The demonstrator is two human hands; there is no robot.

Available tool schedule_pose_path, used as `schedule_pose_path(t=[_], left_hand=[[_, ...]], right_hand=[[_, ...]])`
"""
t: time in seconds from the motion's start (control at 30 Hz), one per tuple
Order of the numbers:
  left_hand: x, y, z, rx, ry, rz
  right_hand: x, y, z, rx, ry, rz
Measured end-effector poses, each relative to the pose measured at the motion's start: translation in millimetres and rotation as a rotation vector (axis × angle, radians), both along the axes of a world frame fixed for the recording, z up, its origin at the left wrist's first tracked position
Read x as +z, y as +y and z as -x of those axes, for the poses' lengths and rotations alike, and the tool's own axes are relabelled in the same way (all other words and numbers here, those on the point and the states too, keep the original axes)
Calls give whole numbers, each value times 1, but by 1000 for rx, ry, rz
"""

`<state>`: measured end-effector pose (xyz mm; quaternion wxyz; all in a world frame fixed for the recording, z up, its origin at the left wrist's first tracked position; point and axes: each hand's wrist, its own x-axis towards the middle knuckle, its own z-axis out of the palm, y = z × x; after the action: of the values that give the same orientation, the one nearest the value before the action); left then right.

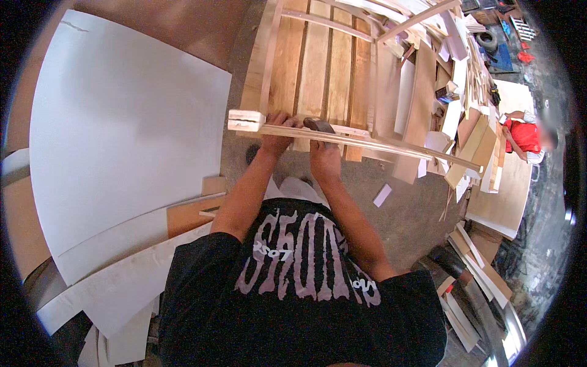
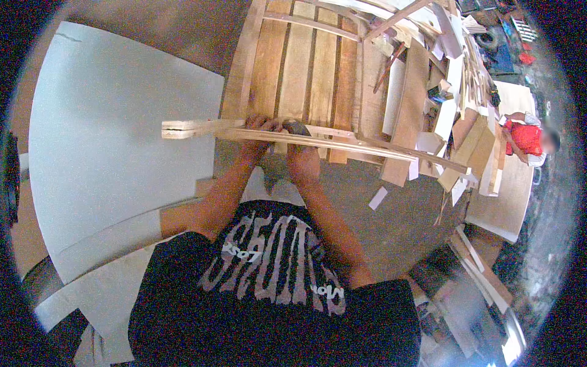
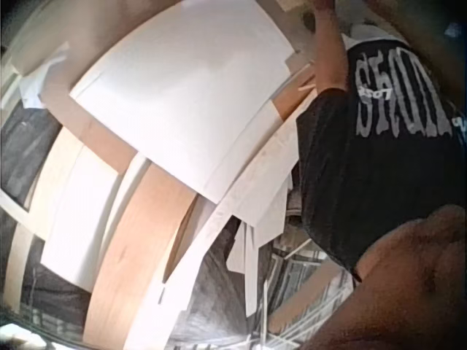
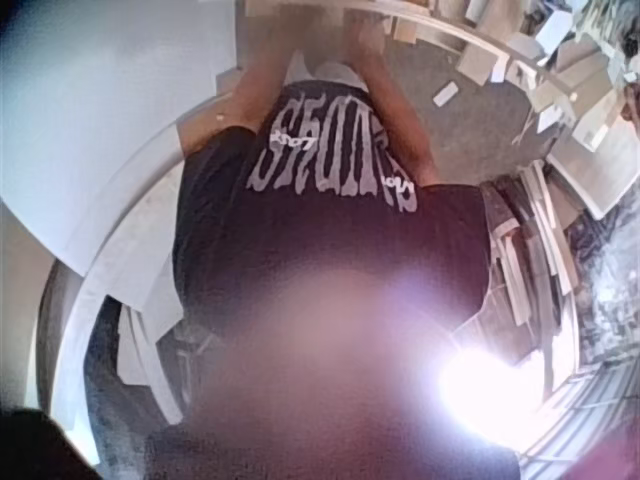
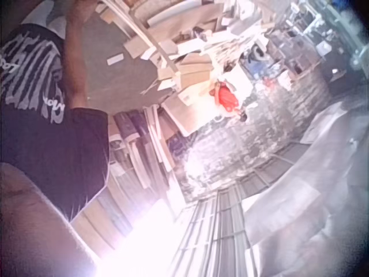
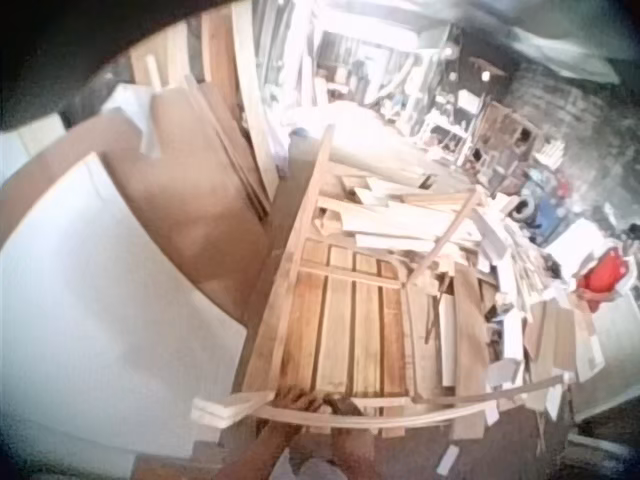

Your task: The person builds a wooden chair by hammering frame pieces together with a hammer, lifting and turning the wooden frame, fitting wooden planks across the structure, and hammering the planks into place.

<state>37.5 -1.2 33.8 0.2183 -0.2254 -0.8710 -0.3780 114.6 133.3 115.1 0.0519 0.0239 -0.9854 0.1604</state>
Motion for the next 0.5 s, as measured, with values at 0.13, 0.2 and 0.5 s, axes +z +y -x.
schedule_pose_path(t=[0.13, 0.2, 0.5], left_hand=[[11, 0, 0, -12, 55, -73], [-6, 0, 2, 2, 66, -21], [8, 2, -3, -9, -30, 1]], right_hand=[[-1, 1, 3, -94, -1, 175], [-5, 0, 5, -90, 15, 173], [-6, -1, 10, -110, 99, 179]])
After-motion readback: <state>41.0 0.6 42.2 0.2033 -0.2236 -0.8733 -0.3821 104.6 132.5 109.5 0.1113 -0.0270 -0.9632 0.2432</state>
